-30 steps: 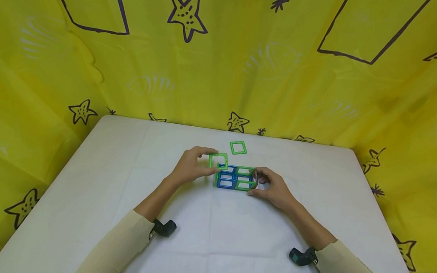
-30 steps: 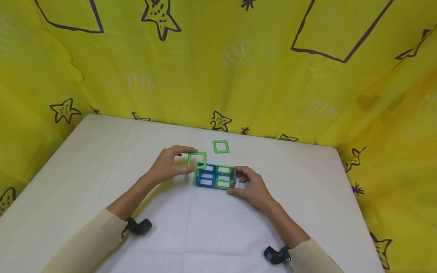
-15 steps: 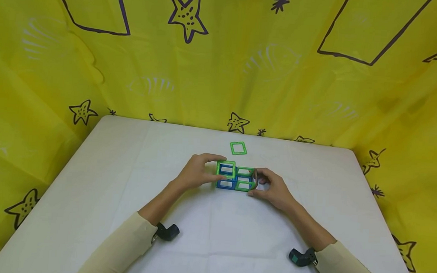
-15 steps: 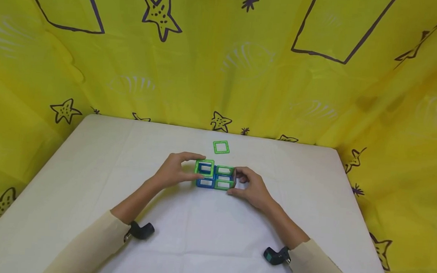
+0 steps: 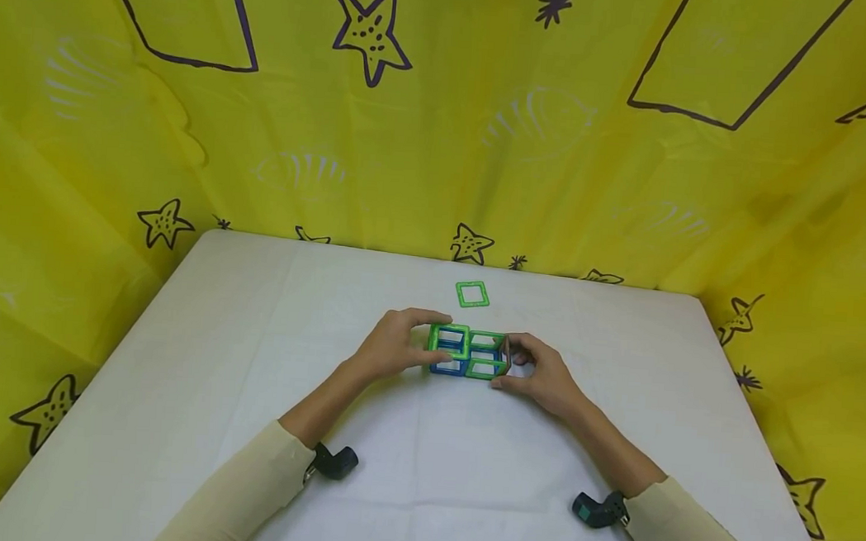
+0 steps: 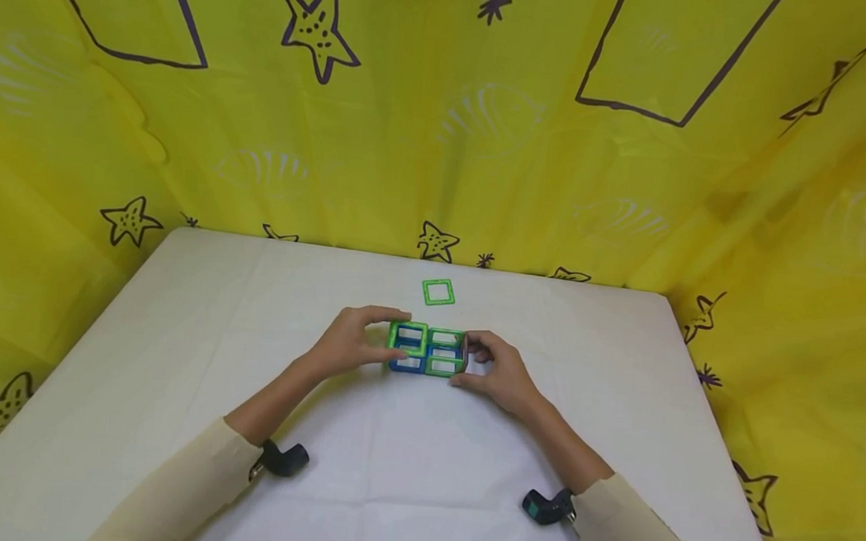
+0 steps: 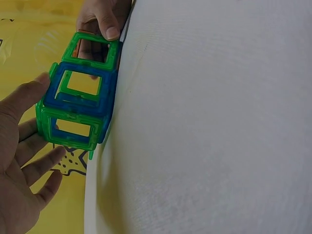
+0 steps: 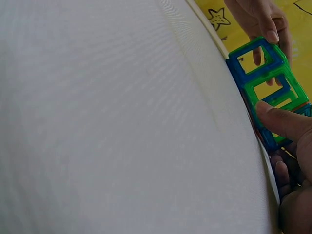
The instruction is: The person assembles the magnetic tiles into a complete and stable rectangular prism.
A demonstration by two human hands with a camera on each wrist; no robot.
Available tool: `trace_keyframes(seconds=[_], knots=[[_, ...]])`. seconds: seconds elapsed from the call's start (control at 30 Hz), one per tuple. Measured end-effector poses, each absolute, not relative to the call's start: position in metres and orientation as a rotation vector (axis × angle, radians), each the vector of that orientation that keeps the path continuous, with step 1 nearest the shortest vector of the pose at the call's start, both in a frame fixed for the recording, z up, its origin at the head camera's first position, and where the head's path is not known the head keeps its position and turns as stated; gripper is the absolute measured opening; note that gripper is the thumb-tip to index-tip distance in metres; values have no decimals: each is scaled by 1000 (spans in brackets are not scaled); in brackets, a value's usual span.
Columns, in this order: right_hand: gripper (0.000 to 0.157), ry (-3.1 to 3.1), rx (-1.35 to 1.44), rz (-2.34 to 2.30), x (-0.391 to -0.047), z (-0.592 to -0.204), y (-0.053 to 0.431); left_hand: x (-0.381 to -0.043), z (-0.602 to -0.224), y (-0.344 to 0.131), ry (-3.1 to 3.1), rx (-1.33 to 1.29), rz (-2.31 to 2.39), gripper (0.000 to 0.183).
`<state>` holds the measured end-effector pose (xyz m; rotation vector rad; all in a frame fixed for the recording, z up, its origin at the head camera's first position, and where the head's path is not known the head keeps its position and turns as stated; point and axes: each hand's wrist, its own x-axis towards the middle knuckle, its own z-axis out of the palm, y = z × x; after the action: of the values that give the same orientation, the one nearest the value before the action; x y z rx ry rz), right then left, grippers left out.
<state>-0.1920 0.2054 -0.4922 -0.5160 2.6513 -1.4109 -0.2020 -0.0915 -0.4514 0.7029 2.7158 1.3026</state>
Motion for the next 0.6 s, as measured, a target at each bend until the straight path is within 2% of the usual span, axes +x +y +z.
trace_keyframes(seconds=[0.6], knots=[[64,2649,-522,-1415,-191,-492,205,-203,-454,-92,2695,696,1304,53]])
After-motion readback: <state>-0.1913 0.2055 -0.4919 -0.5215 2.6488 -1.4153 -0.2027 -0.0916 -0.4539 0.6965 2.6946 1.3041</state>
